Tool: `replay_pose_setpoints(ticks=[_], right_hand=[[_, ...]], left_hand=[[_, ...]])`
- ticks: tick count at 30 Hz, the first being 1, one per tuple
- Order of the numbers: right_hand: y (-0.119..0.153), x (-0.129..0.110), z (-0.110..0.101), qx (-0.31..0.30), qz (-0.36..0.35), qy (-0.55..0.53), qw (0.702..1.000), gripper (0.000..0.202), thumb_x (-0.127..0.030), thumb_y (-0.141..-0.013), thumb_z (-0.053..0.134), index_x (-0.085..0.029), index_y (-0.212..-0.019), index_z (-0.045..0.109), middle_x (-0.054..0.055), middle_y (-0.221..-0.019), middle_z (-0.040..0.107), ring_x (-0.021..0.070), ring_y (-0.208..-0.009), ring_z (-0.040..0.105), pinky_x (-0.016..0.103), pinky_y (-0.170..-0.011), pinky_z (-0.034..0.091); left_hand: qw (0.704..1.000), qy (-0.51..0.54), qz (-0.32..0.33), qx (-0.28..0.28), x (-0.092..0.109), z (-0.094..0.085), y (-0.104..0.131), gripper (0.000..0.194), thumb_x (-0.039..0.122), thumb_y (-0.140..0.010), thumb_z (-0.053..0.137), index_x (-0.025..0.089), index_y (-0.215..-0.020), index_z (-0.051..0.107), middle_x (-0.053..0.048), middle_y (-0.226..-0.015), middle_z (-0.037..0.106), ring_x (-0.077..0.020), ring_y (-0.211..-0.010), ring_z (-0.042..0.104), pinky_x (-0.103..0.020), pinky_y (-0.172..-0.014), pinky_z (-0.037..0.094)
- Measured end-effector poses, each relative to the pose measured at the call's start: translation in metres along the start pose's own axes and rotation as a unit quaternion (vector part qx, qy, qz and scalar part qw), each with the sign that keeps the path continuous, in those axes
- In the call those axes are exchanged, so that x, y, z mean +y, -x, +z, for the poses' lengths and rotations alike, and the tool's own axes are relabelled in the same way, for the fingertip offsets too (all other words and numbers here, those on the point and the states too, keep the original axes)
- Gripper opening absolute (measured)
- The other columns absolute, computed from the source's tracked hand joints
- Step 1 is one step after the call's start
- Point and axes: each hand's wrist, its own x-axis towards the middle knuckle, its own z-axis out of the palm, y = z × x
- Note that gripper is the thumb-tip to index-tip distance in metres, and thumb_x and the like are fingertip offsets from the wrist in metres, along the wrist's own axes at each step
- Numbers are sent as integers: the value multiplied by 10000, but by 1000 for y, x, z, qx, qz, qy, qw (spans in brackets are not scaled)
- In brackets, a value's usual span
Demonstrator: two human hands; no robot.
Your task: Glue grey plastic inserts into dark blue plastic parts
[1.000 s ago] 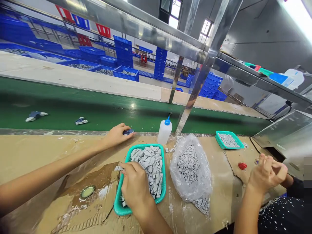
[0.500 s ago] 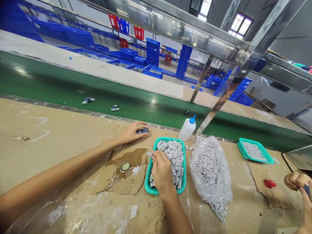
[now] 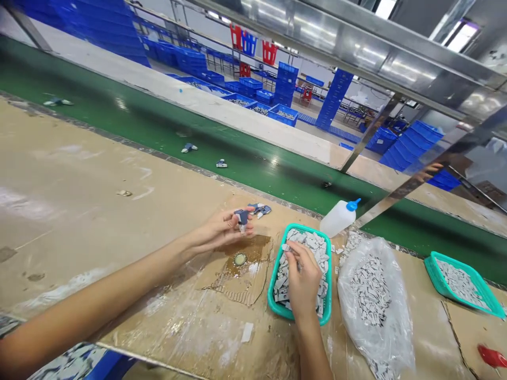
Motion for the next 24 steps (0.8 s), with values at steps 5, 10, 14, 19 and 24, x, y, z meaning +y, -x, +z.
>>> replay_pose_setpoints(ticks=[5, 10, 14, 19, 24], right_hand=[[4, -20, 8, -38, 14, -21, 999, 269, -352, -879, 620, -214, -1084, 724, 95, -1016, 726, 214, -869, 697, 366, -754, 604], [10, -28, 40, -123, 105, -93, 982, 391, -416, -843, 664, -165, -1143, 685, 100, -932, 742, 192, -718, 715, 340, -684, 620], [14, -23, 53, -163, 101, -16, 981, 330, -395, -868, 639, -167, -1100, 692, 108, -984, 751, 197, -785, 728, 318, -702, 620], [15, -21, 55, -179, -81, 149, 969, 195, -256, -901, 615, -200, -1037, 742, 66, -950, 766, 175, -778, 723, 305, -757, 599], [16, -24, 59, -190, -200, 223, 935, 228, -151, -900, 608, -210, -1080, 736, 47, -916, 766, 152, -781, 718, 254, -744, 584]], left_hand=[[988, 142, -57, -32, 1, -2, 13, 375, 197, -787, 749, 104, -1139, 660, -51, -851, 570, -103, -734, 536, -216, -651, 452], [982, 172, -75, -27, 2, -4, 19, 245, 205, -883, 637, 73, -1086, 676, -55, -841, 504, -78, -654, 439, -190, -538, 365], [986, 164, -36, -9, 3, -5, 21, 171, 58, -879, 582, 66, -1023, 675, -23, -782, 492, -59, -617, 429, -198, -561, 356], [992, 115, 21, 42, 2, -11, 15, 83, 93, -885, 597, 100, -966, 607, -52, -812, 616, -123, -768, 601, -323, -839, 447], [996, 18, 67, 52, 3, -20, 11, 77, 142, -850, 655, 91, -897, 620, -72, -896, 674, -110, -850, 607, -320, -909, 449]])
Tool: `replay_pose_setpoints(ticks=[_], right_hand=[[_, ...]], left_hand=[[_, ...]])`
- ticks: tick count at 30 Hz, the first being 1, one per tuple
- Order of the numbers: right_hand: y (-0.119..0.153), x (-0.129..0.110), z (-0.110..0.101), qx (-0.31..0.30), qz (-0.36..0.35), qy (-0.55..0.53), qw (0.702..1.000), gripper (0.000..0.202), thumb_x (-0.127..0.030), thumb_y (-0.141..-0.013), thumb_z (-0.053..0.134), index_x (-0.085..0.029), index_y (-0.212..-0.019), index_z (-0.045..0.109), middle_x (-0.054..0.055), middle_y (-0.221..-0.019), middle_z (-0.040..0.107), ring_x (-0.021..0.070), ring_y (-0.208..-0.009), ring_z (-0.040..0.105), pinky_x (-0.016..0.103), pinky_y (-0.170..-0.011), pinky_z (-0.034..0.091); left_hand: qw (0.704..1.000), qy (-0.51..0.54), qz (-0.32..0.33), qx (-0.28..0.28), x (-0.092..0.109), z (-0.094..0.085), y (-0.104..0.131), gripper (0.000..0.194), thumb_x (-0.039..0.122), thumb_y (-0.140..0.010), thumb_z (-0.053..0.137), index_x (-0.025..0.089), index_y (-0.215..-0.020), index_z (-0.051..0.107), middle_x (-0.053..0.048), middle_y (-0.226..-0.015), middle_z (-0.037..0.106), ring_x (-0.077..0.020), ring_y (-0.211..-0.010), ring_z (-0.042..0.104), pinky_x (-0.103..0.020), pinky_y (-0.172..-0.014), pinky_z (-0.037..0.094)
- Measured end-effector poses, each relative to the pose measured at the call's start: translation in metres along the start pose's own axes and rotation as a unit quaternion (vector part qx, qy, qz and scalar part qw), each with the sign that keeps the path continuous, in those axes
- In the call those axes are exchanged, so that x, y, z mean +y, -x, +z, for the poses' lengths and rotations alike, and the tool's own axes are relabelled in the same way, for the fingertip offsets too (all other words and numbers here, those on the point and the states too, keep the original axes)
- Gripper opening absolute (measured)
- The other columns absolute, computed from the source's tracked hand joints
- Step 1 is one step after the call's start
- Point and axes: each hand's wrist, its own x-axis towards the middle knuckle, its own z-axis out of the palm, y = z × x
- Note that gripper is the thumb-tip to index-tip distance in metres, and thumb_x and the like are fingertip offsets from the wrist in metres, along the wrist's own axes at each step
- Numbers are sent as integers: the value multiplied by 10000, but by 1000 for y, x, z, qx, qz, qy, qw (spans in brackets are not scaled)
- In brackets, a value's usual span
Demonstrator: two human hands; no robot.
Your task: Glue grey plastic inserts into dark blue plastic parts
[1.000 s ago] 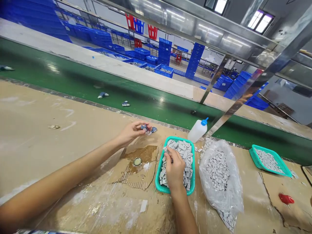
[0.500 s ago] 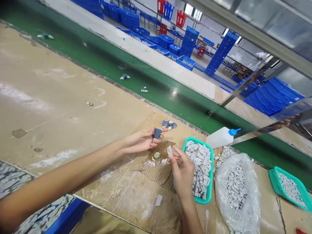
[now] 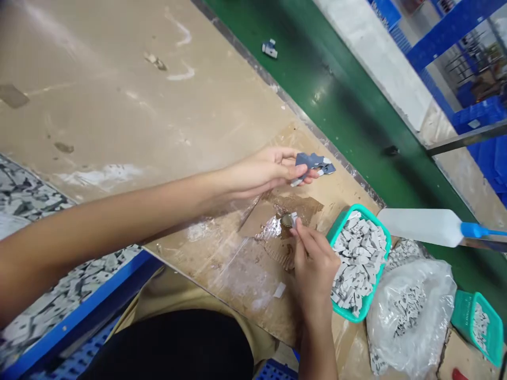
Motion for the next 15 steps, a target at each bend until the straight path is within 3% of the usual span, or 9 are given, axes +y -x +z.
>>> replay_pose_setpoints(ticks=[5, 15], right_hand=[[-1, -2, 3, -28, -37, 53, 998, 216, -140, -910, 600, -180, -1075, 733, 47, -891, 760, 131, -755, 709, 225, -714, 576], [-1, -2, 4, -52, -30, 72, 996, 222, -215, -942, 569, -217, -1094, 731, 45, -891, 757, 139, -749, 708, 244, -693, 587]], left_hand=[[997, -76, 14, -15, 3, -2, 1, 133, 167, -824, 664, 96, -936, 666, -73, -891, 652, -127, -862, 609, -345, -893, 459], [989, -145, 18, -23, -2, -7, -2, 155, 210, -765, 712, 111, -883, 694, -89, -994, 651, -176, -982, 595, -345, -886, 468]])
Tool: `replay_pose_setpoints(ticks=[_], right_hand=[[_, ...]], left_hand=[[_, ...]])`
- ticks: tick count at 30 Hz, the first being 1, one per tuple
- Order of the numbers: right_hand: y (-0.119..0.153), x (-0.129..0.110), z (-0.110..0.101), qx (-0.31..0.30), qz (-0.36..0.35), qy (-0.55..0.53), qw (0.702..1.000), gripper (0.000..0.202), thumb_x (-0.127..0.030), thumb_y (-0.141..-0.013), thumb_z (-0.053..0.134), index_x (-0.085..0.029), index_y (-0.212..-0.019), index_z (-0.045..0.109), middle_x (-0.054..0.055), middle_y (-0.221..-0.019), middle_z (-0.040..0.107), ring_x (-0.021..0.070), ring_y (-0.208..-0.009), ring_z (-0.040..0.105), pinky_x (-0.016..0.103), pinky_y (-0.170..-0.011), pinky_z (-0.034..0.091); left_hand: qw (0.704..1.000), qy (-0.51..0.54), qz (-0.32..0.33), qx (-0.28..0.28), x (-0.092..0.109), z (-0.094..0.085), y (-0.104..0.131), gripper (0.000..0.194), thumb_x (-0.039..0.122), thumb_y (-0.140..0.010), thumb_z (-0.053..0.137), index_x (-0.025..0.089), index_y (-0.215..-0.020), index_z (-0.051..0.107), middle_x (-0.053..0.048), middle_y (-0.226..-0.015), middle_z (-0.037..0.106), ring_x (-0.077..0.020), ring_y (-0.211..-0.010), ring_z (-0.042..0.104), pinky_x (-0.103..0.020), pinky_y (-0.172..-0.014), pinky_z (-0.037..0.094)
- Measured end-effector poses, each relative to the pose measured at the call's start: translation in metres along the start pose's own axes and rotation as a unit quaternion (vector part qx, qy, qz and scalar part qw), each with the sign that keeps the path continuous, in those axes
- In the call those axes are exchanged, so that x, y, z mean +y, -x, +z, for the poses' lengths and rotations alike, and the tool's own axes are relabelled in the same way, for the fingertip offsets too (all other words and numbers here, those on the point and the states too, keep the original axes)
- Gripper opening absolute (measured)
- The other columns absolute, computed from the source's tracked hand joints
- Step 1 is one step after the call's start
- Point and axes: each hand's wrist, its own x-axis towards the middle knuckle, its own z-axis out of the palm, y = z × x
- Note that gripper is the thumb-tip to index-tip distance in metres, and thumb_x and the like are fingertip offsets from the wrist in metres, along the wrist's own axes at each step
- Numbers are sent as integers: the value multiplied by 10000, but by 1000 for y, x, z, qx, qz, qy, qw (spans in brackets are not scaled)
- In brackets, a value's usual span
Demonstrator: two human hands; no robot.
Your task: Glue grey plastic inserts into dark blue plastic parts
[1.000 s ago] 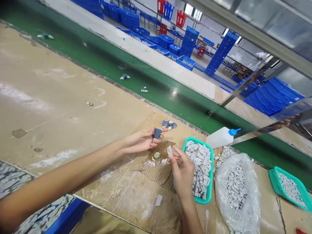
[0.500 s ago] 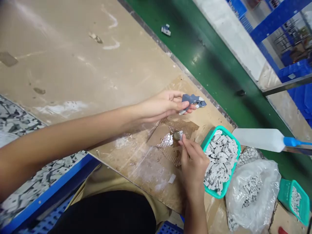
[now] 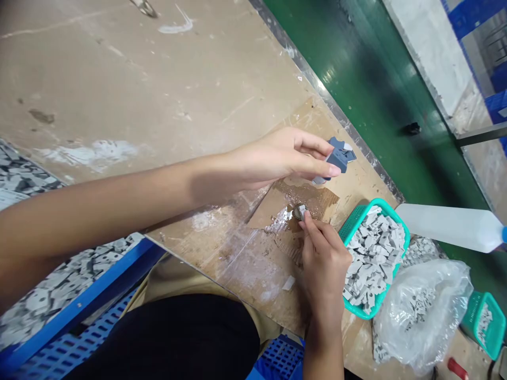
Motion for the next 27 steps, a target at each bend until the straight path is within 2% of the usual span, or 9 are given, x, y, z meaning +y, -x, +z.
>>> replay_pose_setpoints(ticks=[5, 10, 13, 16, 18, 22, 24, 27], right_hand=[[0, 1, 1, -4, -3, 0, 1000, 227, -214, -943, 565, -212, -1099, 730, 47, -887, 754, 137, -752, 705, 233, -690, 582], [0, 1, 2, -5, 4, -12, 1000, 228, -201, -938, 569, -215, -1101, 729, 43, -898, 752, 133, -763, 701, 230, -707, 577], [0, 0, -1, 15, 26, -36, 999, 243, -189, -931, 576, -244, -1119, 720, 34, -910, 750, 134, -772, 700, 246, -728, 577], [1, -2, -6, 66, 63, -83, 992, 239, -181, -911, 610, -255, -1107, 724, 30, -917, 749, 138, -784, 697, 262, -730, 575], [1, -2, -9, 125, 99, -118, 980, 237, -176, -895, 633, -262, -1094, 728, 31, -910, 747, 150, -793, 692, 287, -726, 573], [4, -1, -12, 244, 134, -161, 947, 267, -152, -875, 655, -290, -1093, 725, 23, -868, 727, 158, -749, 675, 327, -689, 568], [5, 1, -13, 270, 118, -174, 939, 295, -135, -868, 659, -308, -1098, 722, 18, -875, 715, 150, -726, 669, 322, -664, 563], [7, 3, -14, 272, 92, -181, 941, 333, -111, -867, 650, -327, -1112, 714, 14, -895, 705, 142, -725, 668, 306, -647, 562]], left_hand=[[999, -30, 5, 12, 1, 1, 1, 180, 211, -750, 718, 126, -909, 707, -92, -1068, 649, -201, -1050, 586, -360, -918, 474], [998, -59, 16, 22, 6, 4, 7, 234, 204, -765, 702, 93, -970, 694, -87, -988, 651, -179, -985, 604, -344, -890, 476], [995, -89, 24, 32, 5, 3, 6, 228, 185, -762, 706, 67, -956, 685, -97, -931, 657, -177, -934, 615, -347, -869, 480], [993, -113, 15, 37, 2, 1, 3, 191, 153, -741, 705, 75, -914, 686, -93, -898, 674, -176, -890, 632, -345, -857, 485], [993, -115, 2, 31, -1, 2, 1, 173, 129, -710, 713, 93, -877, 686, -73, -870, 687, -165, -850, 645, -342, -857, 493], [996, -80, -38, -14, -6, 11, 4, 159, 65, -642, 729, 123, -779, 672, -23, -784, 701, -137, -775, 660, -328, -849, 520], [995, -57, -71, -43, -8, 18, 7, 170, 46, -624, 730, 125, -761, 667, -12, -758, 704, -133, -745, 667, -321, -821, 539], [992, -38, -100, -68, -12, 25, 11, 170, 42, -620, 732, 121, -757, 672, -10, -743, 708, -129, -709, 671, -303, -764, 557]])
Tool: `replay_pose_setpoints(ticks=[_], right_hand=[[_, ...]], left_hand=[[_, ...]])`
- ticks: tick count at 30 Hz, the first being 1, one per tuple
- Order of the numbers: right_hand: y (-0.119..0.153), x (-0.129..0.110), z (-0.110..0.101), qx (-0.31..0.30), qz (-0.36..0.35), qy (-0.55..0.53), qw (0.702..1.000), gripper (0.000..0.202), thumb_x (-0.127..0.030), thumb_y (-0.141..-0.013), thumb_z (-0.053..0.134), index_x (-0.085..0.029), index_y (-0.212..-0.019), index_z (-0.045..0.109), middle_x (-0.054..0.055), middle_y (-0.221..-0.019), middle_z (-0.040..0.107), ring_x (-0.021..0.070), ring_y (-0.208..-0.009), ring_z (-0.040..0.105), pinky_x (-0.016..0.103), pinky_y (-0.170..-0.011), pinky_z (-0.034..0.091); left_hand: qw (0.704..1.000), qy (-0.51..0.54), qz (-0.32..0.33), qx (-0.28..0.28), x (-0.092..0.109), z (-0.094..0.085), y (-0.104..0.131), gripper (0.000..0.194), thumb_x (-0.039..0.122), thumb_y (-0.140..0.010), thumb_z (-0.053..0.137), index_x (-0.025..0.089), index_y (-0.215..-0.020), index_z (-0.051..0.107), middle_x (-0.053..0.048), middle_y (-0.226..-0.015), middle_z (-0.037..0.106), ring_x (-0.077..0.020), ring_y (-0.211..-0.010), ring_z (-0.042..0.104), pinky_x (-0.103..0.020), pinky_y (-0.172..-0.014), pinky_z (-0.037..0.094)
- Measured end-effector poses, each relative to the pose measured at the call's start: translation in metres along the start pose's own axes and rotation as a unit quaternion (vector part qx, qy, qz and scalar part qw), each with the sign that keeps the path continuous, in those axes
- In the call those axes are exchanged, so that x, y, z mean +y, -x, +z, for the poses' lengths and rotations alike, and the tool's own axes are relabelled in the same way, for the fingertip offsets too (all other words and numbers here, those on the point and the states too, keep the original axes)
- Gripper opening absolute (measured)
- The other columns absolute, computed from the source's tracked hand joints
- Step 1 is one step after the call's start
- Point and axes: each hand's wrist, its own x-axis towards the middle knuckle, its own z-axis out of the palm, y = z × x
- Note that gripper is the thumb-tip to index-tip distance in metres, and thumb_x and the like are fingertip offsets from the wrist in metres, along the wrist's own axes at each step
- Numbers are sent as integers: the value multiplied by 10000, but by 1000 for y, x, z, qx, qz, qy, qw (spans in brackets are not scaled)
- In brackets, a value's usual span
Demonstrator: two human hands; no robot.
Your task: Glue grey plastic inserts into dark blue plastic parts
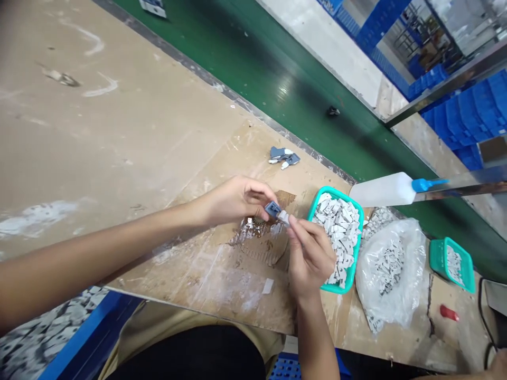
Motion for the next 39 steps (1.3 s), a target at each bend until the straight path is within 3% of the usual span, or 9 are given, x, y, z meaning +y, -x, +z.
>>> replay_pose_setpoints(ticks=[11, 18, 28, 34, 39], right_hand=[[-2, -2, -2, -59, -2, -23, 998, 410, -61, -867, 632, -344, -1158, 689, 18, -914, 694, 139, -766, 662, 288, -641, 569], [-3, -2, -4, -73, 25, -28, 997, 428, -46, -867, 628, -355, -1159, 686, 23, -928, 670, 123, -741, 641, 271, -610, 543], [-2, -5, -4, -91, 59, -64, 992, 505, 14, -874, 535, -362, -1182, 676, 24, -932, 634, 118, -767, 622, 261, -636, 525], [0, -6, -1, -81, 56, -60, 993, 536, 24, -875, 476, -358, -1195, 672, 32, -938, 633, 128, -788, 622, 266, -658, 533], [3, -7, 2, -74, 52, -45, 995, 476, -10, -891, 458, -314, -1170, 695, 50, -934, 635, 140, -821, 628, 279, -685, 548]], left_hand=[[999, 17, 38, -32, -8, 8, 5, 150, 35, -649, 714, 112, -772, 678, -25, -758, 719, -134, -703, 701, -270, -732, 587], [993, -61, 94, 46, -10, 17, 10, 147, 97, -651, 747, 106, -791, 703, -46, -802, 715, -161, -740, 708, -282, -738, 613], [981, -97, 100, 132, -11, 29, 20, 138, 96, -653, 732, 97, -788, 704, -56, -800, 716, -156, -662, 714, -208, -639, 600], [975, -139, 81, 152, -12, 32, 21, 158, 169, -666, 741, 100, -807, 715, -69, -762, 718, -151, -633, 679, -205, -563, 561], [981, -98, 47, 158, -11, 36, 23, 202, 216, -667, 741, 111, -835, 705, -65, -761, 725, -150, -645, 677, -212, -584, 556]])
